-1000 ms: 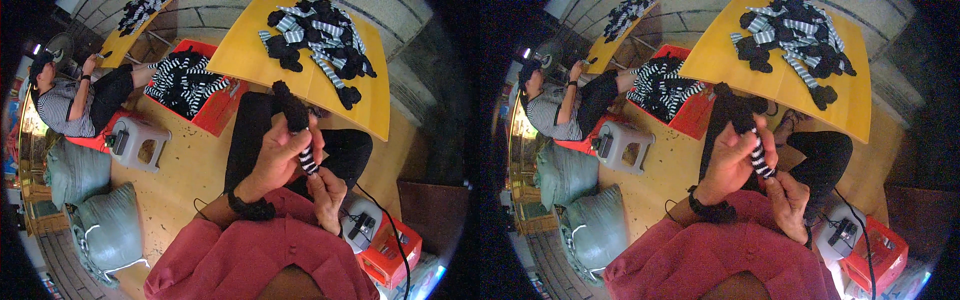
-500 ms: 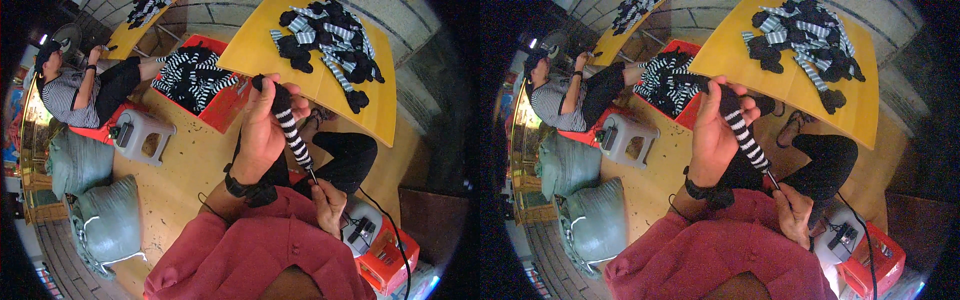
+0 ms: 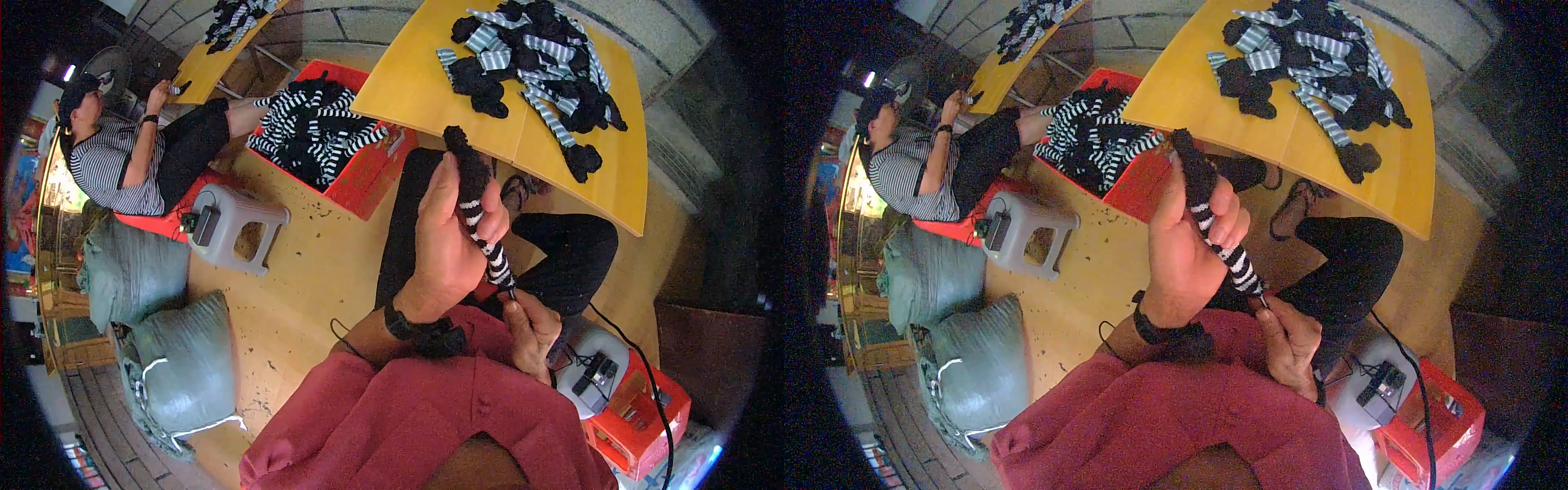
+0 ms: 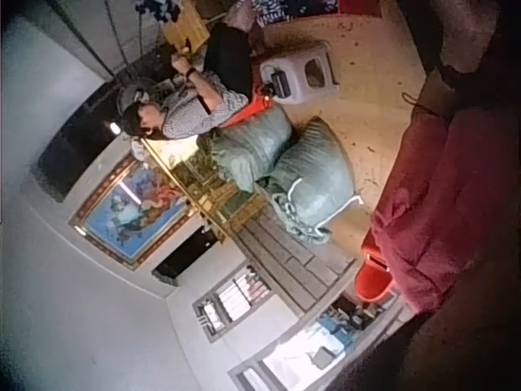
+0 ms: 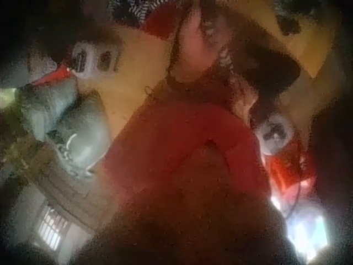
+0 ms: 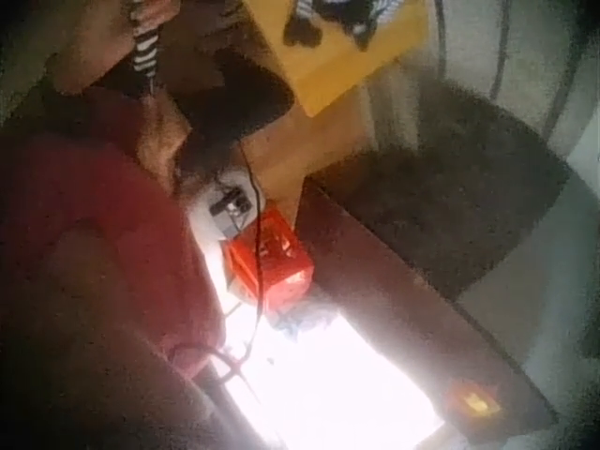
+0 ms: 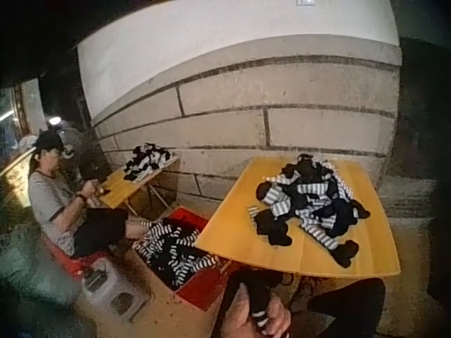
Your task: Turning socks inside out using a metal rod tool in a textile manufacturing environment.
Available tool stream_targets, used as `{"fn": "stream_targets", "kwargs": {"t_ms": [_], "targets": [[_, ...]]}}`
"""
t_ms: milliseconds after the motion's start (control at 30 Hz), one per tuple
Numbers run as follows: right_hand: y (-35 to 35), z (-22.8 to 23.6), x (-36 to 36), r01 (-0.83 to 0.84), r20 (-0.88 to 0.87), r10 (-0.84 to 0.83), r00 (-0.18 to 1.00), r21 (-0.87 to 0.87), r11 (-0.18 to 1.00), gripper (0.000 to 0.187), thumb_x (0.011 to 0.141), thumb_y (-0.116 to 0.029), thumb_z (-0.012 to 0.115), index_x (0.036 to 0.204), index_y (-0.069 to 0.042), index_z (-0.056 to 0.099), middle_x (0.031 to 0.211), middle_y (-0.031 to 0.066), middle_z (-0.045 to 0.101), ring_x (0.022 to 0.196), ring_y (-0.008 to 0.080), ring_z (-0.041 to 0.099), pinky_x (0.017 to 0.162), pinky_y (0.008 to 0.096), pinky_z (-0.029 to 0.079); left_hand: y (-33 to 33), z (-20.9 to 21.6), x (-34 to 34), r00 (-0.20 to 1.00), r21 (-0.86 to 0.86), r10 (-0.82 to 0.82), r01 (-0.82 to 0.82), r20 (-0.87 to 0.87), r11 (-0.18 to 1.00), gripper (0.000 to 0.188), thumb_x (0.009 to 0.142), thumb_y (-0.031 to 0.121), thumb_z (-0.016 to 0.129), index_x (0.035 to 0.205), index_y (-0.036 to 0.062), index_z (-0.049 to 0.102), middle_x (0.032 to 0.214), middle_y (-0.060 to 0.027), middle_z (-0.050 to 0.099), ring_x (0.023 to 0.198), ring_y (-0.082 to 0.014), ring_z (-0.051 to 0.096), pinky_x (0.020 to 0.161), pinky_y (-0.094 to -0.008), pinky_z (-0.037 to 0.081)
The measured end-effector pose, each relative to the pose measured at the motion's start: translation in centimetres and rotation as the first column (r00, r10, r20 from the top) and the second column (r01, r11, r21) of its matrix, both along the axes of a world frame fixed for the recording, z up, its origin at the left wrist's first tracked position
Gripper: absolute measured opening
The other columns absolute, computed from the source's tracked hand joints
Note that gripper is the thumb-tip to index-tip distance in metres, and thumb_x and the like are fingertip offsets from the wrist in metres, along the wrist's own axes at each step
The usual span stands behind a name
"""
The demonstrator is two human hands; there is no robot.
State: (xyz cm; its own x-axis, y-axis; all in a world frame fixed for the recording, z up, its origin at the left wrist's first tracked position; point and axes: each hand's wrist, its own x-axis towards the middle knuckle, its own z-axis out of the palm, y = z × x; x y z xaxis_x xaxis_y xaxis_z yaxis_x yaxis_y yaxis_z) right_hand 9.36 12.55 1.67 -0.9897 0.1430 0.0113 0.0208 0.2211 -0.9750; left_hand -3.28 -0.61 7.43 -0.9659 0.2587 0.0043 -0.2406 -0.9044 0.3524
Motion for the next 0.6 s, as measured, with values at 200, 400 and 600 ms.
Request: {"fn": "stream_targets", "kwargs": {"t_ms": [200, 400, 600], "targets": [[-0.4, 0.1, 0.3, 0.064, -0.047, -0.071, 0.996, -0.136, 0.989, 0.015, 0.083, -0.008, 0.062, 0.092, 0.002, 0.065, 0.078, 0.0085, 0.066, 0.066, 0.0101, 0.058, 0.06, 0.0235, 0.045, 0.2, 0.9, 0.4, 0.992, -0.156, 0.123, -0.127, -0.038, 0.98, 0.027, 0.094, 0.03, 0.044, 0.099, 0.0041, 0.049, 0.087, -0.0113, 0.061, 0.067, -0.0191, 0.06, 0.062, -0.0315, 0.051], [-0.8, 0.4, 0.5, 0.151, 0.011, -0.162, 0.987, -0.426, 0.892, 0.023, 0.085, -0.019, 0.06, 0.083, 0.003, 0.063, 0.057, 0.0016, 0.053, 0.046, 0.0065, 0.041, 0.043, 0.022, 0.029, 0.5, -0.1, 0.8, 0.932, -0.28, 0.195, -0.283, -0.304, 0.917, 0.029, 0.093, 0.025, 0.047, 0.107, -0.0001, 0.047, 0.099, -0.0161, 0.06, 0.083, -0.0255, 0.063, 0.075, -0.0371, 0.053], [0.0, 1.2, -0.5, 0.04, 0.115, 0.058, 0.992, -0.703, 0.71, 0.015, 0.086, -0.013, 0.058, 0.08, 0.001, 0.062, 0.061, -0.0011, 0.052, 0.051, 0.005, 0.039, 0.046, 0.0214, 0.028, 1.5, -1.0, 2.7, 0.853, -0.355, 0.209, -0.406, -0.479, 0.842, 0.034, 0.092, 0.022, 0.049, 0.116, -0.0016, 0.044, 0.108, -0.0171, 0.057, 0.095, -0.0259, 0.06, 0.083, -0.042, 0.051]]}}
